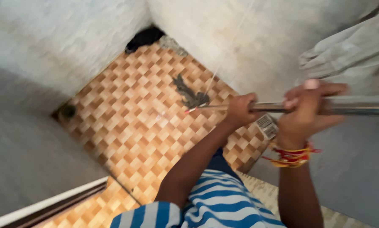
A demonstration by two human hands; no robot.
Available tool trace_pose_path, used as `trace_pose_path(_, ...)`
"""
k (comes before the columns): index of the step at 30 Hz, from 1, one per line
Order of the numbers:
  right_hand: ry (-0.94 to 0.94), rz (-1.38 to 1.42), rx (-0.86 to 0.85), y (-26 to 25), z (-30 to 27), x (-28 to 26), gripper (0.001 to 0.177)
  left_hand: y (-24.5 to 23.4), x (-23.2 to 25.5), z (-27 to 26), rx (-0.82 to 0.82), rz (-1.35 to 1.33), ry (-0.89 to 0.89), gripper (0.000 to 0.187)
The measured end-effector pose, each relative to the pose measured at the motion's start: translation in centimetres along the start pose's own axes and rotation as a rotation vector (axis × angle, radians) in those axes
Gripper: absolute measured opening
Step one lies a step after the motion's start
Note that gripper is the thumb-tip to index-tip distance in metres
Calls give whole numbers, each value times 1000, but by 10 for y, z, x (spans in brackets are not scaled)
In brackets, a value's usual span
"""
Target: The person cleans the tiled floor of a room and a hallway using a mop.
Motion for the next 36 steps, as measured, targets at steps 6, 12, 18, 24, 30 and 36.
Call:
trace_pose_path(6, 45, 23, -39, 39, -19, -9, 23, -41, 11, -3, 80, -110, 44, 31)
trace_pose_path(12, 51, 33, -161, 63, -38, -25, 25, -71, 22, -9, 112, -96, 4, 27)
trace_pose_path(18, 41, 71, -634, 69, -26, -75, 19, -77, 13, -22, 133, -61, 1, 19)
trace_pose_path(24, 53, 1, -448, 53, -20, -111, 14, -53, 11, -40, 155, -57, 19, 31)
trace_pose_path(30, 73, 40, -272, 27, -23, -116, 21, -25, 22, -43, 129, -85, 80, 33)
trace_pose_path(36, 53, -41, -208, 19, -24, -89, 22, -10, 11, -18, 88, -124, 207, 37)
Point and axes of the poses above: each hand's wrist, its own z-axis towards the middle knuckle, its own y-axis out of the palm, x = y × z, the point moved 5 cm from there along z, towards the middle knuckle, and after that the axes turned 4 degrees about x, right-handed, at the moved point
